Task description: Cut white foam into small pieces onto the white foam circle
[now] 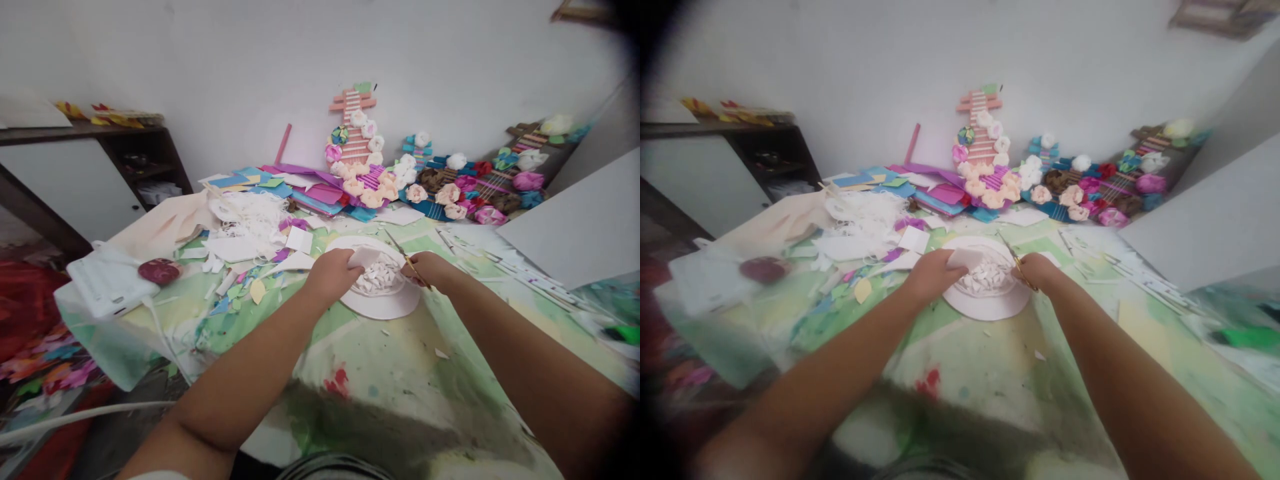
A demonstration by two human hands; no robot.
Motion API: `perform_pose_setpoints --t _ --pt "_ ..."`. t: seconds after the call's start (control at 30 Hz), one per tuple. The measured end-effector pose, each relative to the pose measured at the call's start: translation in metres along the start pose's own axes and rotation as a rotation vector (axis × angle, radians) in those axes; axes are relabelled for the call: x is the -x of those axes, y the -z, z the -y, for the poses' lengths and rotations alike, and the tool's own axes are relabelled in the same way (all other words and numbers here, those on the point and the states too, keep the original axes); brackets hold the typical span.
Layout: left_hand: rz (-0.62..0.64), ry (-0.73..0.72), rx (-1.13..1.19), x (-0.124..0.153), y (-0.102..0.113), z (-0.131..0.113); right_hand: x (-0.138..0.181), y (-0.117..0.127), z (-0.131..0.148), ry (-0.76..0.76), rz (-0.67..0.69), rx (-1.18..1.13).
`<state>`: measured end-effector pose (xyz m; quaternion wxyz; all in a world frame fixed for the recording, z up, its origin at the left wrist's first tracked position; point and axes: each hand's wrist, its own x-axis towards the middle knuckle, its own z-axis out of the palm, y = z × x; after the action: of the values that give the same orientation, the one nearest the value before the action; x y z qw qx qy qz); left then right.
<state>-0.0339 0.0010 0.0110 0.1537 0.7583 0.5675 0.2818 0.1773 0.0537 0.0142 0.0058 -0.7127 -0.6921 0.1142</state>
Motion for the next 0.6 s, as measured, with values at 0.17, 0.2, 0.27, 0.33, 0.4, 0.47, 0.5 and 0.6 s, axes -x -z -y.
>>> perform_pose_setpoints --t 0.17,0.2,0.27,0.33,0.4,0.47,0.5,0.6 --pt "-0.006 0.008 -0.006 0.0 0.0 0.0 0.0 0.011 -0.013 -0.048 -0.101 0.028" --pt "-0.007 0.013 -0.009 0.0 0.0 -0.001 0.001 0.015 -0.018 -0.052 -0.118 0.036" --pt "-0.001 0.017 -0.011 0.001 0.0 -0.002 0.006 0.02 -0.029 -0.036 -0.116 0.054" --pt "0.009 0.018 -0.012 0.001 0.0 -0.003 0.012 0.02 -0.039 0.005 -0.084 0.075" --pt "0.014 0.005 -0.016 0.002 0.0 -0.003 0.017 0.015 -0.044 0.048 -0.058 0.098" --pt "0.009 -0.019 -0.025 0.002 0.0 -0.003 0.019 0.007 -0.045 0.081 -0.05 0.119" --pt "0.005 -0.025 -0.027 0.002 0.0 -0.003 0.019 0.003 -0.044 0.094 -0.052 0.128" --pt "0.004 0.012 -0.034 0.001 0.001 -0.003 0.016 -0.004 -0.041 0.118 -0.066 0.142"
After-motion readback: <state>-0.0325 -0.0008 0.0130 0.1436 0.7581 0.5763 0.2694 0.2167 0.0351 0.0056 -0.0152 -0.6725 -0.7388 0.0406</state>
